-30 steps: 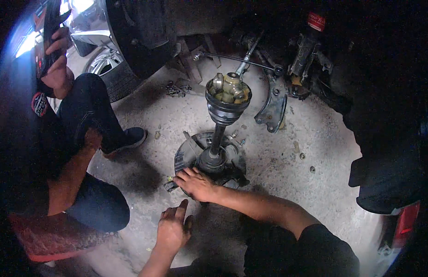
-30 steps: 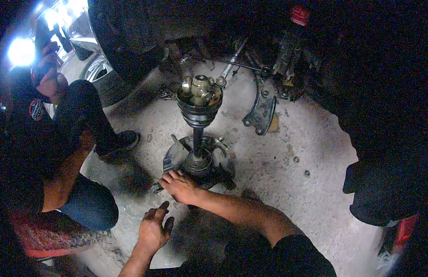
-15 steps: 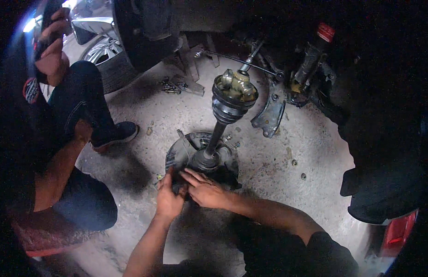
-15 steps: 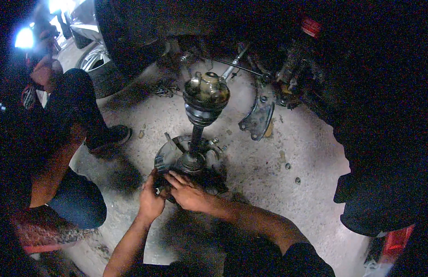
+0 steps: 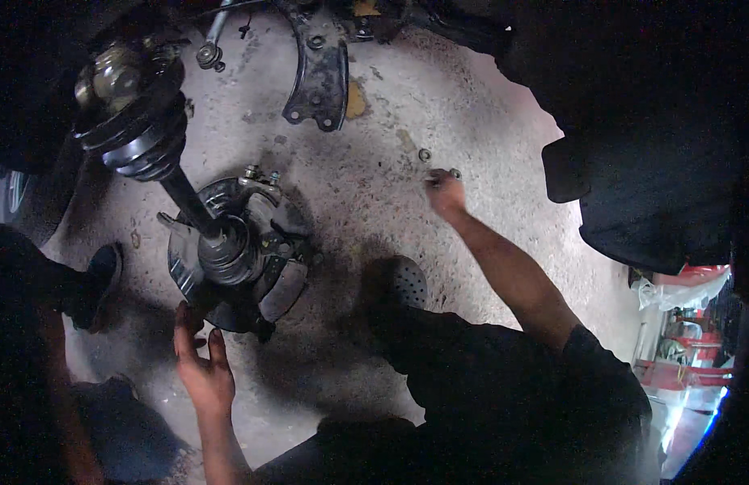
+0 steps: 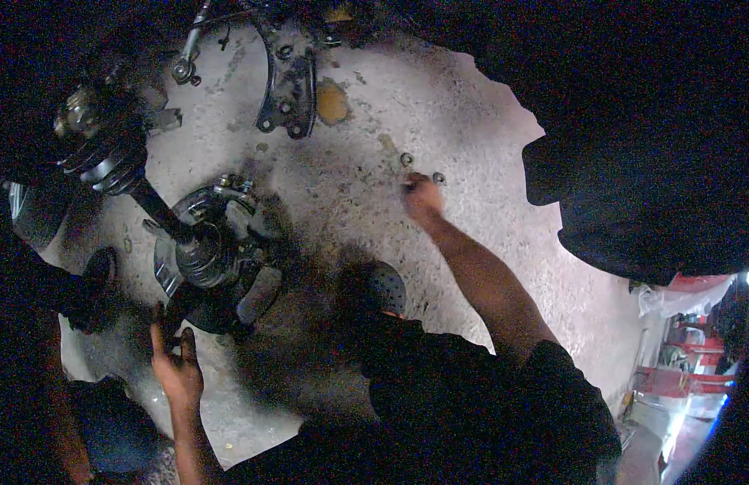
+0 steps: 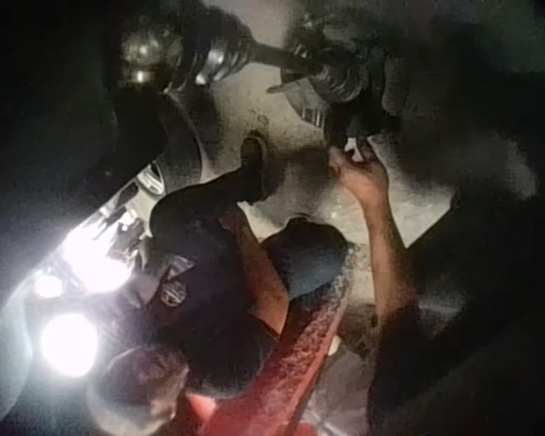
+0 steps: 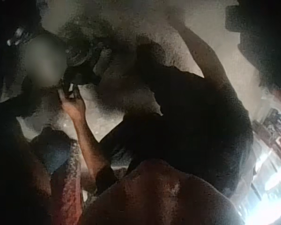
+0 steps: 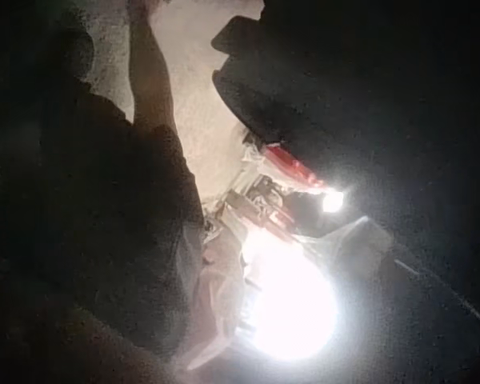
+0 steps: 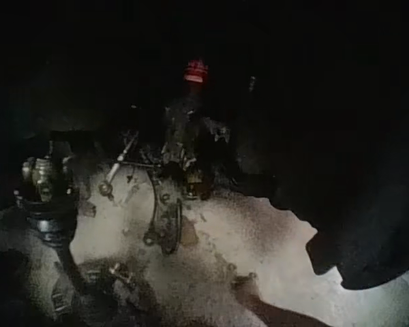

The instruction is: The person assembles a constant velocity joint by inserting the tripod into the housing and fitting the boot over the axle.

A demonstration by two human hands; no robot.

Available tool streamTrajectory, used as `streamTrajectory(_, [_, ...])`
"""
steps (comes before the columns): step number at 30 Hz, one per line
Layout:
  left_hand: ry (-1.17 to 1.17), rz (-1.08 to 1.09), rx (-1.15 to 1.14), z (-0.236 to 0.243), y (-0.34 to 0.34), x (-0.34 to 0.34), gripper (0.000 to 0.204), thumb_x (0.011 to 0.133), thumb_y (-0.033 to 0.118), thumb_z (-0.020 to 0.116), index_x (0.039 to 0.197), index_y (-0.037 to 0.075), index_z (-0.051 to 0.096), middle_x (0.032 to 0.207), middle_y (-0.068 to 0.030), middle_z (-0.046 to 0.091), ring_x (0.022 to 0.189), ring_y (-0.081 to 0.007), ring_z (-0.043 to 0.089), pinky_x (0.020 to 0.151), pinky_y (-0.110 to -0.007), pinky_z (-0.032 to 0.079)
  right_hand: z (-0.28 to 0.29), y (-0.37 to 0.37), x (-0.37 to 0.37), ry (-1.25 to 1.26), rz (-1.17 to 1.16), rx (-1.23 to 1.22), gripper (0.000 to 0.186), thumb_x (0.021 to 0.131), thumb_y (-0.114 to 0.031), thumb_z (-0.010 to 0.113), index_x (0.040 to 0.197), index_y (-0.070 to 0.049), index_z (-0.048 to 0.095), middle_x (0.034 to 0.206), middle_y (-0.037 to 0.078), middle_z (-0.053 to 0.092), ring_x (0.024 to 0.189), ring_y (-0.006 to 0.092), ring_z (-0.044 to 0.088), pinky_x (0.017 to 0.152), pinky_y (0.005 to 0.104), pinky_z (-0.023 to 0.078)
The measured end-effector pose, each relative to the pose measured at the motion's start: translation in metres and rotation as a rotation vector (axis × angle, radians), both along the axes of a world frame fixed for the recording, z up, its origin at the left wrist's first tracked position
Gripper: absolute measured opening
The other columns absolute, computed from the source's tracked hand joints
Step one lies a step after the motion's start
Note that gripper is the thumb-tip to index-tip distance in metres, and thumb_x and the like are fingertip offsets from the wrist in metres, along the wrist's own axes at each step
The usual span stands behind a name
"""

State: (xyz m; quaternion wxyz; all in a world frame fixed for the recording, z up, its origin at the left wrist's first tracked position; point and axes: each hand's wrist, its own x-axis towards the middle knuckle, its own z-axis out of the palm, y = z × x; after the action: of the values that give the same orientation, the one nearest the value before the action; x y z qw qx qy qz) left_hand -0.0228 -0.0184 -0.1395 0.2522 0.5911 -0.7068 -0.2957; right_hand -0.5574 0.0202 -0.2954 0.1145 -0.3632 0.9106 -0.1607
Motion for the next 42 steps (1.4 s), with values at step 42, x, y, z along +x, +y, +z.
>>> streamTrajectory(42, [-0.109, 0.154, 0.147, -0.003, 0.006, -0.002, 0.036, 0.088, -0.002, 0.061, 0.124, 0.001, 0.054, 0.109, -0.0109, 0.068, 0.079, -0.0173, 0.059, 0.066, -0.030, 0.048, -0.041, -0.066, -0.061, 0.237, 0.010, 0.200, 0.033, 0.082, -0.036, 0.067, 0.109, -0.017, 0.068, 0.114, 0.016, 0.058, 0.104, 0.0377, 0.060, 0.088, 0.0467, 0.052])
